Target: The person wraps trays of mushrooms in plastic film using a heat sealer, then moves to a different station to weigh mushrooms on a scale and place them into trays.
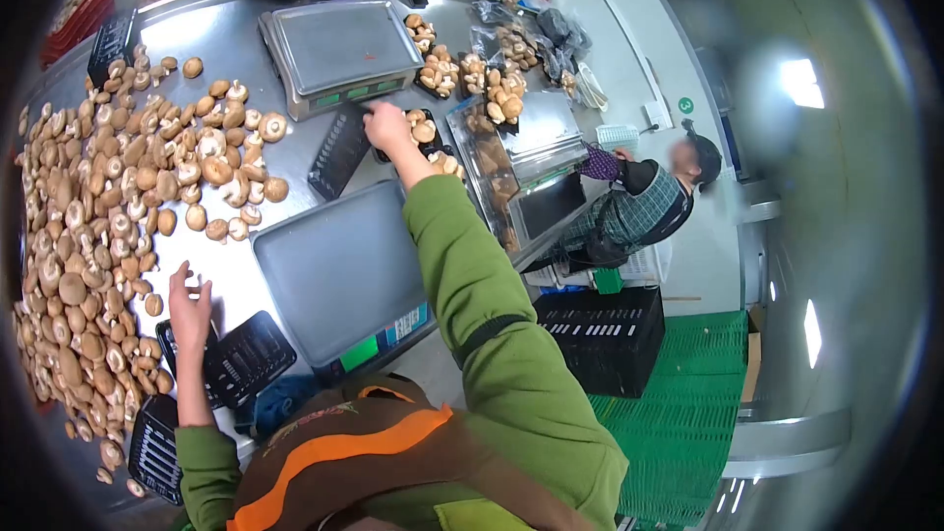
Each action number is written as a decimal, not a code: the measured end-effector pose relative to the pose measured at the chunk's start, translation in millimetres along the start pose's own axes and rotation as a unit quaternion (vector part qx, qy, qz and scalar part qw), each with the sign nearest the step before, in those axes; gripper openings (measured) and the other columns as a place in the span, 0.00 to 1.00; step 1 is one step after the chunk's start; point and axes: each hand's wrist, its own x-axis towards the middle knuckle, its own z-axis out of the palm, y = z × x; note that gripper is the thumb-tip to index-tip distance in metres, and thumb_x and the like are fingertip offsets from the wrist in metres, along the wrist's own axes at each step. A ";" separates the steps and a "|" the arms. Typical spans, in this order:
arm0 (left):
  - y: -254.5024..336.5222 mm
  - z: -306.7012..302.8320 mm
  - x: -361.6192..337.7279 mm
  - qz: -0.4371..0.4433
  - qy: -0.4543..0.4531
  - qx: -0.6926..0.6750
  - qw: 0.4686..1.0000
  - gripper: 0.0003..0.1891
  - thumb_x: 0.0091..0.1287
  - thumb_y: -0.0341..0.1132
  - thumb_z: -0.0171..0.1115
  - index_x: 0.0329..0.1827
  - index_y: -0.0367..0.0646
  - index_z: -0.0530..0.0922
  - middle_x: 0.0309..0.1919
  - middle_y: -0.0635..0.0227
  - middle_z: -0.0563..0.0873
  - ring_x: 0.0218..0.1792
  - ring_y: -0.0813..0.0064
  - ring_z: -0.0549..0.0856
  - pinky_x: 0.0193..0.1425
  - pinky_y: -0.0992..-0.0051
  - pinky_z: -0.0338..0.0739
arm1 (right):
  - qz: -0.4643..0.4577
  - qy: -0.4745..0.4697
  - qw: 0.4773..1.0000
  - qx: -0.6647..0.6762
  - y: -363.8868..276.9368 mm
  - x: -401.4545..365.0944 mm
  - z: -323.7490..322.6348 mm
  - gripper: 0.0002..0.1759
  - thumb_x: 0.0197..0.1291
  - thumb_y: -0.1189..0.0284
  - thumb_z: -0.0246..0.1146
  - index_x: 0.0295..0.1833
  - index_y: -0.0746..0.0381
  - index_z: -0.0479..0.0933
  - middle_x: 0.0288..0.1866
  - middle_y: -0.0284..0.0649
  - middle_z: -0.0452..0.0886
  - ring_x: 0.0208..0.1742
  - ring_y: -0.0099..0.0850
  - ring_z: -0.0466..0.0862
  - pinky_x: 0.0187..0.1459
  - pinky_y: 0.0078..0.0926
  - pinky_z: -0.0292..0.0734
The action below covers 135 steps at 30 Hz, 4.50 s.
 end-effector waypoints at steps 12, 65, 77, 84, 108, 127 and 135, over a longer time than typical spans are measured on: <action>12.6 87.8 82.9 0.039 0.111 -0.043 0.992 0.58 0.43 0.26 0.77 0.74 0.34 0.44 0.64 0.42 0.64 0.62 0.44 0.70 0.66 0.62 0.66 | 0.011 -0.451 0.889 0.082 -87.7 33.6 111.4 0.12 0.57 0.69 0.63 0.41 0.68 0.80 0.24 0.45 0.82 0.20 0.32 0.82 0.24 0.32 0.78; 124.0 66.7 -94.1 0.274 -0.067 -0.179 0.943 0.10 0.57 0.25 0.66 0.42 0.38 0.80 0.40 0.63 0.82 0.43 0.68 0.81 0.50 0.72 0.75 | 0.004 0.064 0.991 0.118 -30.7 -272.3 -62.3 0.15 0.55 0.80 0.59 0.49 0.59 0.74 0.45 0.42 0.75 0.49 0.41 0.78 0.49 0.36 0.76; -24.4 -37.7 10.0 -0.165 0.035 -0.383 0.908 0.37 0.64 0.46 0.65 0.70 0.34 0.60 0.64 0.47 0.69 0.64 0.61 0.71 0.58 0.60 0.75 | 0.103 0.093 0.952 0.271 12.2 -279.3 -64.5 0.12 0.57 0.79 0.58 0.48 0.63 0.78 0.45 0.47 0.80 0.45 0.40 0.83 0.47 0.32 0.78; -51.5 -50.0 22.8 -0.130 0.105 -0.372 0.913 0.25 0.66 0.38 0.64 0.61 0.32 0.70 0.55 0.51 0.77 0.54 0.61 0.80 0.57 0.70 0.76 | 0.132 0.096 0.951 0.264 17.1 -294.5 -78.1 0.09 0.61 0.78 0.58 0.47 0.66 0.78 0.38 0.42 0.84 0.36 0.27 0.86 0.40 0.24 0.80; 139.2 91.5 3.9 0.066 -0.300 -0.141 0.941 0.21 0.60 0.36 0.67 0.56 0.41 0.78 0.42 0.55 0.81 0.45 0.60 0.81 0.53 0.68 0.74 | 0.083 -0.039 0.931 0.354 -44.1 -301.0 -78.5 0.20 0.48 0.66 0.74 0.47 0.59 0.79 0.43 0.38 0.72 0.44 0.28 0.78 0.45 0.27 0.77; 36.7 63.1 -7.8 0.135 0.067 -0.153 0.977 0.12 0.67 0.34 0.59 0.50 0.39 0.80 0.42 0.65 0.82 0.38 0.76 0.80 0.40 0.74 0.78 | 0.140 0.014 0.919 0.369 -18.8 -302.8 -72.7 0.14 0.63 0.69 0.61 0.49 0.65 0.80 0.41 0.37 0.81 0.34 0.20 0.79 0.35 0.19 0.76; -36.7 41.1 8.5 0.142 -0.034 0.162 0.976 0.29 0.53 0.33 0.68 0.61 0.41 0.74 0.51 0.55 0.78 0.54 0.54 0.77 0.60 0.64 0.71 | 0.221 0.007 0.885 0.409 -15.0 -303.3 -77.4 0.14 0.65 0.67 0.61 0.49 0.65 0.80 0.38 0.36 0.84 0.32 0.18 0.80 0.34 0.16 0.75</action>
